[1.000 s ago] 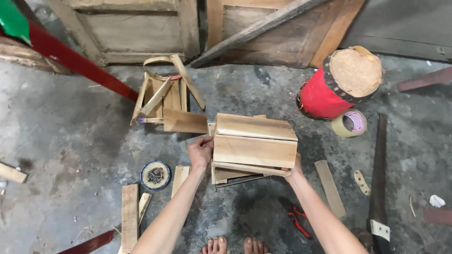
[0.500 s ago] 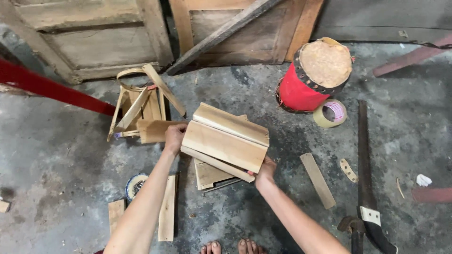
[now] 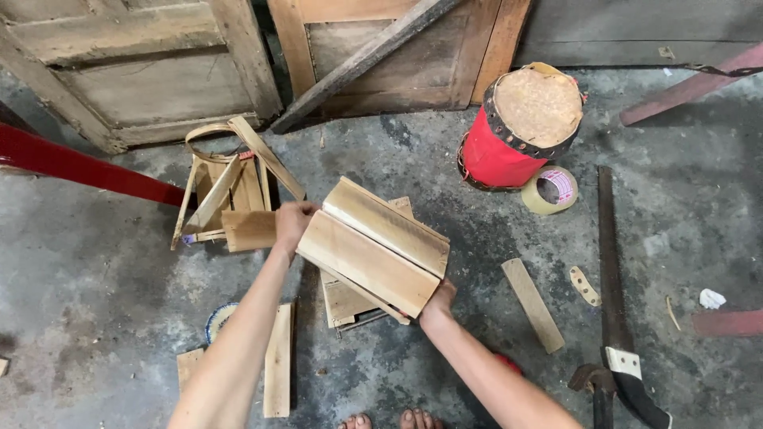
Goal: Assembling a wooden structure from pre-cut slats using pliers on a workshop floor.
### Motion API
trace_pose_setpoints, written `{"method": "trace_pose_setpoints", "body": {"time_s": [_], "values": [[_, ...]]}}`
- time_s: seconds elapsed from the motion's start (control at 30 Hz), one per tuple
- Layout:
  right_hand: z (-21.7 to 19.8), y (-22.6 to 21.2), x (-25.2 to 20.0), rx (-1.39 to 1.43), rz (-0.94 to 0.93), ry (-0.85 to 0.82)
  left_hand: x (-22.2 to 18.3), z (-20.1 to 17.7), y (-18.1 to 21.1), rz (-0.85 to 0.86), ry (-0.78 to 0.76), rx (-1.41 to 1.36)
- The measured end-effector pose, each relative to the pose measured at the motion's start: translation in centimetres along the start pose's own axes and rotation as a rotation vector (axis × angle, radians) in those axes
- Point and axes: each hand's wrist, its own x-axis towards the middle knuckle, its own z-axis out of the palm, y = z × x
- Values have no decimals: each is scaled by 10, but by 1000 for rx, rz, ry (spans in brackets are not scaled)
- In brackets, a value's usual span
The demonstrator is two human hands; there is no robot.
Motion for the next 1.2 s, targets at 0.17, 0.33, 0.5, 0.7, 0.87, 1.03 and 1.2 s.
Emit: {"method": "trace_pose_setpoints", "body": {"time_s": [0.17, 0.33, 0.5, 0.7, 0.87, 1.03, 1.2], "values": [[14, -12, -17, 14, 51, 37, 42, 3, -24, -32, -61, -51], [27, -16, -29, -18, 90, 29, 65, -1, -45, -85, -104, -103], [27, -19, -32, -79, 80, 7, 77, -3, -53, -114, -186, -112], [16, 12, 12, 324, 165, -72, 59, -9, -42, -113, -192, -204], [6, 26, 15, 364, 200, -117, 29, -24, 40, -65, -201, -62], [21, 30, 15, 172, 339, -81, 71, -14, 40, 57, -214, 19], [65, -80, -93, 8, 377, -41, 157, 21, -81, -121, -251, -68]]}}
